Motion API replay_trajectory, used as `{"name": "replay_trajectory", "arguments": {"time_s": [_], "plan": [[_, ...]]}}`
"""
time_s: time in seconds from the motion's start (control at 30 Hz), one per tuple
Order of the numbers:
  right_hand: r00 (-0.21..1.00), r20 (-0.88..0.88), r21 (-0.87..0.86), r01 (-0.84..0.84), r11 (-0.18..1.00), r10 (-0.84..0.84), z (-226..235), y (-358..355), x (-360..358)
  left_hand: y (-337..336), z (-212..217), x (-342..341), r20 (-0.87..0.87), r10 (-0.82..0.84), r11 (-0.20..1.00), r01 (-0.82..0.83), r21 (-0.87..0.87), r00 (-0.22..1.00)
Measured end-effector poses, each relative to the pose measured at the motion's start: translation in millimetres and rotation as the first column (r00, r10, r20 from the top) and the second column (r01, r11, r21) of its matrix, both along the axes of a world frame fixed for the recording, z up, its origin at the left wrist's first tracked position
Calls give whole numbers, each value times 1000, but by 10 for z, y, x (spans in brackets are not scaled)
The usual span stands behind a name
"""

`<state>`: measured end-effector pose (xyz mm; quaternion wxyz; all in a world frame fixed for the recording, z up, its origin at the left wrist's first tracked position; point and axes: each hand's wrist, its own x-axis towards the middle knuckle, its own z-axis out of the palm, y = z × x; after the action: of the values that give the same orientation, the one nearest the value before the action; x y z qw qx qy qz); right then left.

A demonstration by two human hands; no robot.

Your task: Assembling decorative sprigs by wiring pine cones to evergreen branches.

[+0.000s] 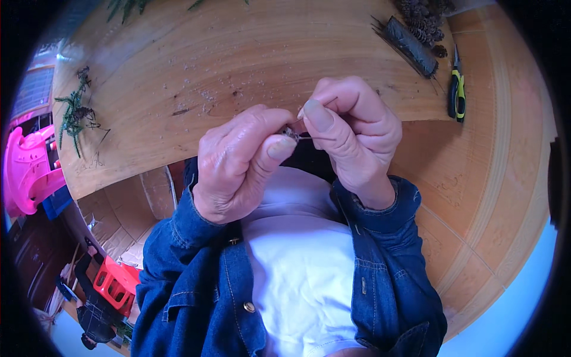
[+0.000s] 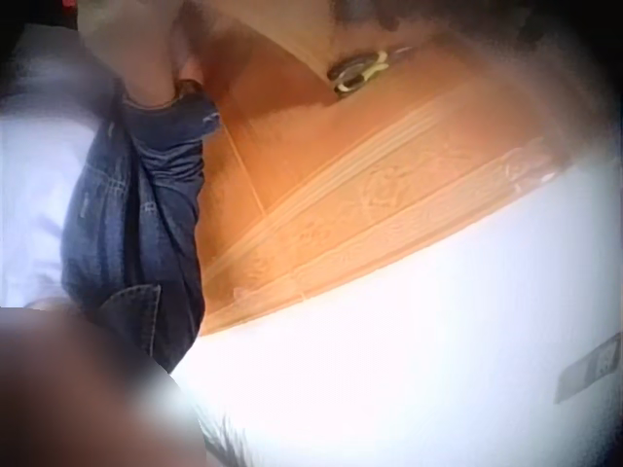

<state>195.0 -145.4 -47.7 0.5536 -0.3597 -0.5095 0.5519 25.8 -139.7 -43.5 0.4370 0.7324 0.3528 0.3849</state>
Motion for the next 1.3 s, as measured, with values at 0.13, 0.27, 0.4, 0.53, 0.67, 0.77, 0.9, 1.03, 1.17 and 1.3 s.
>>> {"name": "replay_trajectory", "arguments": {"time_s": [0.13,0.27,0.4,0.53,0.67,0.77,0.9,1.03,1.17,1.3], "plan": [[987,120,123,92,988,-107,26,2,-61,-36,5,33,53,85,995,-81,-60,995],[980,143,141,122,983,-142,35,-1,-80,-43,30,58,126,131,976,-105,-192,983],[975,191,137,89,986,-115,33,-26,-56,-28,-6,79,183,102,962,-50,-270,978],[948,298,223,48,974,-115,20,-38,-2,-41,-42,74,212,66,955,0,-298,975],[935,341,283,2,959,-102,45,-13,53,-14,-58,60,166,-3,979,36,-200,986],[950,300,184,35,982,-90,91,6,74,14,-28,38,154,-45,988,67,-136,987],[993,112,31,29,999,-33,129,40,75,47,81,-23,85,-77,985,89,-146,993],[992,114,-47,-48,998,53,143,42,109,1,0,-41,246,0,931,90,-355,969],[948,316,248,-105,963,22,67,118,103,1,-37,-100,549,109,748,295,-594,829],[937,331,537,-93,839,-109,-4,179,84,39,-17,-127,612,103,669,400,-626,784]]}}
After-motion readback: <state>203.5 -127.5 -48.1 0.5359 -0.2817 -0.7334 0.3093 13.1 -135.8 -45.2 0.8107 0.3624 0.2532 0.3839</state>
